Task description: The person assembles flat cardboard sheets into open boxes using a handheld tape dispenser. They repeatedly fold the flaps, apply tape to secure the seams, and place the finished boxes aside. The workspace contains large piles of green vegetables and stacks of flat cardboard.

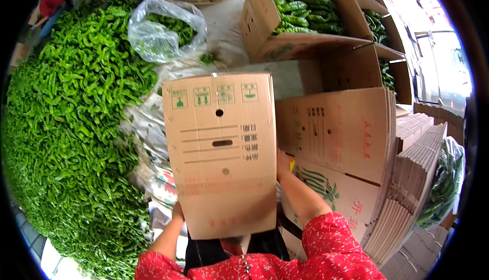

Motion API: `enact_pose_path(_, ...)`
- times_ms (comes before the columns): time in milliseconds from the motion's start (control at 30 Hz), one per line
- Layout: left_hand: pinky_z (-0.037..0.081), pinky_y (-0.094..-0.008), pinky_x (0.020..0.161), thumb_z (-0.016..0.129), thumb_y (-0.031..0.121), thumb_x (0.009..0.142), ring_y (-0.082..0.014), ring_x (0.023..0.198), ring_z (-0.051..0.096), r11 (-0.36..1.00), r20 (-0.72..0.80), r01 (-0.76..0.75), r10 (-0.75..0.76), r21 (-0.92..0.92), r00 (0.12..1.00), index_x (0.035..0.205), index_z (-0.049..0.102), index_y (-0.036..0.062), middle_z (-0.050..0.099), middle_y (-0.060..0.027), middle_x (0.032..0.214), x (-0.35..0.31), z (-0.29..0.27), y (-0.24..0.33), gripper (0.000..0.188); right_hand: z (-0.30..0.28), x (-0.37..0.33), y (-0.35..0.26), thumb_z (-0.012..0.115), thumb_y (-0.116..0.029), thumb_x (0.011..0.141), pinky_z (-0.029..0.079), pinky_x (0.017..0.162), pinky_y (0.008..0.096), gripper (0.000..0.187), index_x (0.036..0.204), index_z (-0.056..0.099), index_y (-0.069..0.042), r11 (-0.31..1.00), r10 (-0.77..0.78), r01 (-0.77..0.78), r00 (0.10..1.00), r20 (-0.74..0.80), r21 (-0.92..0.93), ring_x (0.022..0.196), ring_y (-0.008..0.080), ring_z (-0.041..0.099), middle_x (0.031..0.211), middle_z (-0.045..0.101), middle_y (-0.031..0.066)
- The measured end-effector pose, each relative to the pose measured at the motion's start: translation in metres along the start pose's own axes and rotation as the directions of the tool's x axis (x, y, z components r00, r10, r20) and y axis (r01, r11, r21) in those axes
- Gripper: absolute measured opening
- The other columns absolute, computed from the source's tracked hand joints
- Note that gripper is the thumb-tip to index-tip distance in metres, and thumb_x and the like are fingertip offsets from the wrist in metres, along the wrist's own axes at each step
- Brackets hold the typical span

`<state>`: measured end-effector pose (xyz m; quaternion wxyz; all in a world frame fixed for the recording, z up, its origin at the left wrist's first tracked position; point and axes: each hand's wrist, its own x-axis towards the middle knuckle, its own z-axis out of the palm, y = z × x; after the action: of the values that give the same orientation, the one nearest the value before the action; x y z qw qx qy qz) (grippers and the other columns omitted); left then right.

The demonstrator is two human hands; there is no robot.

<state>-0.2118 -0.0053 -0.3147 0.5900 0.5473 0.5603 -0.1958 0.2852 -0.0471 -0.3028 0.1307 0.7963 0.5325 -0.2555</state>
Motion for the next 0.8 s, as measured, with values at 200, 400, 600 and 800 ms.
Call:
enact_pose_path(200,0.049,-0.0475,0.08,0.059,0.042,0.084,-0.0407,0.103,0.059,0.953,-0.08,-0.157,0.183,0.261,0.98,0.123,0.053,0.0103,0.061,-0.0209,0.114,-0.086,0.041,0.063,0.05,-0.003,-0.034,0.001,0.049,-0.027,0.088,0.048,0.079,0.0445,0.034,0.115,0.061,-0.01,0.987,0.119,-0.139,0.968,0.221,0.08,0.103,0.0336,0.056,0.111,0.057,0.0172)
enact_pose_path(400,0.046,-0.0398,0.091,0.056,0.032,0.087,-0.0327,0.114,0.054,0.921,-0.251,-0.302,0.361,0.245,0.898,0.119,0.056,0.0067,0.058,-0.0176,0.12,-0.094,0.097,0.12,0.041,-0.009,-0.135,0.068,0.051,-0.024,0.086,0.048,0.083,0.0436,0.029,0.106,0.067,-0.011,0.973,0.201,-0.133,0.889,0.411,-0.189,0.099,0.0354,0.058,0.101,0.061,0.0186)
enact_pose_path(600,0.051,-0.0413,0.079,0.056,0.027,0.088,-0.0344,0.099,0.061,0.898,-0.43,-0.248,0.398,0.364,0.81,0.111,0.06,0.0059,0.063,-0.0164,0.107,-0.109,0.046,0.186,0.031,-0.103,-0.187,0.03,0.07,-0.042,0.075,0.049,0.083,0.0431,0.043,0.111,0.067,-0.018,0.898,0.354,-0.401,0.902,0.246,0.181,0.097,0.0349,0.059,0.1,0.061,0.0166)
enact_pose_path(800,0.051,-0.0426,0.067,0.064,0.013,0.078,-0.0402,0.076,0.066,0.785,-0.652,-0.612,0.513,0.094,0.558,0.086,0.066,-0.0001,0.067,-0.0211,0.077,-0.114,-0.076,0.234,0.015,-0.128,-0.208,0.0,0.073,-0.058,0.067,0.05,0.083,0.041,0.06,0.117,0.066,-0.028,0.723,0.574,-0.551,0.815,0.08,0.417,0.099,0.0328,0.061,0.102,0.062,0.0154)
